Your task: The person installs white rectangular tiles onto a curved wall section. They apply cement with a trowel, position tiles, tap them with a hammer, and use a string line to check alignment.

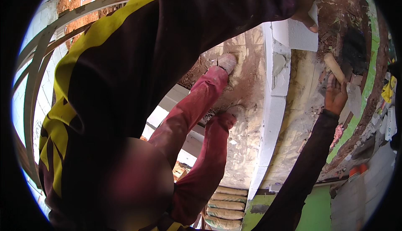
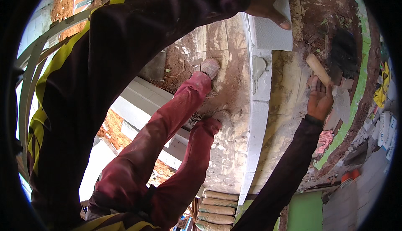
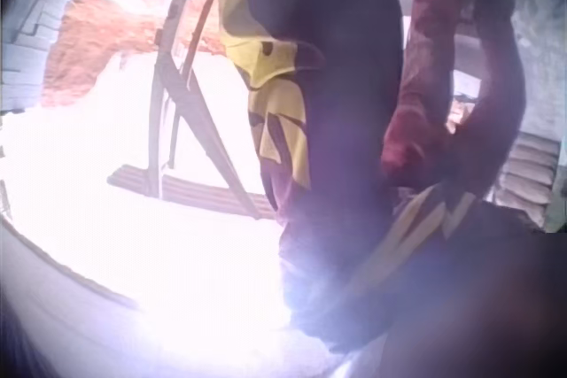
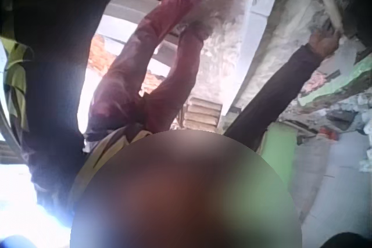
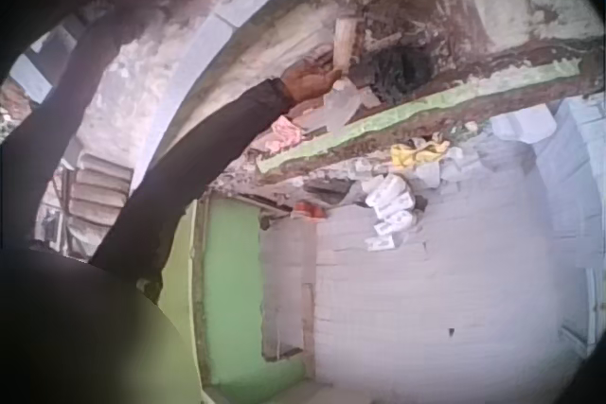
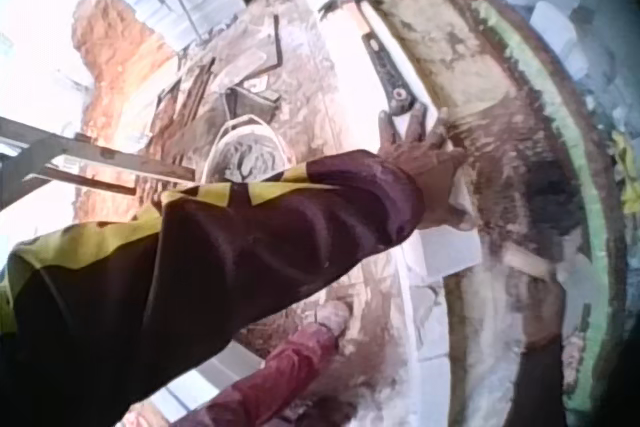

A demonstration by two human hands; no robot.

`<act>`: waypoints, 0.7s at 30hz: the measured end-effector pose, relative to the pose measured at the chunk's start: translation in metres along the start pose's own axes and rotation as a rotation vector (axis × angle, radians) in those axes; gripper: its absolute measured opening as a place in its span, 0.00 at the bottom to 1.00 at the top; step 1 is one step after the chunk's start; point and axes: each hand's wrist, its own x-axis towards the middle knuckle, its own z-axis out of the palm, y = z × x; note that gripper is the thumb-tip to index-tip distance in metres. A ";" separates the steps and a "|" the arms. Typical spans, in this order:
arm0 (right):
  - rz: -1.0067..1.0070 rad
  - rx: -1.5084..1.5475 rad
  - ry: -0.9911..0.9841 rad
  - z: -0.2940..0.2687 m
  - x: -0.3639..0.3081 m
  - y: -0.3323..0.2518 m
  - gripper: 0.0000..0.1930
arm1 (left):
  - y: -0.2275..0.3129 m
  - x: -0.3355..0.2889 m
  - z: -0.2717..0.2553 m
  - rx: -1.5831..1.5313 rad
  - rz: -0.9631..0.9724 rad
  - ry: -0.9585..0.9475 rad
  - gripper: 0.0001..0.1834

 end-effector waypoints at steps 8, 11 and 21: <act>-0.217 -0.059 0.091 0.057 0.055 0.065 0.30 | -0.008 -0.006 0.021 0.036 0.087 0.291 0.52; 0.069 -0.495 -0.059 0.068 0.050 0.082 0.28 | -0.010 -0.007 0.017 -0.005 0.124 0.250 0.51; -0.025 -0.156 0.030 0.080 0.027 0.075 0.24 | -0.010 -0.004 0.023 0.015 0.105 0.291 0.51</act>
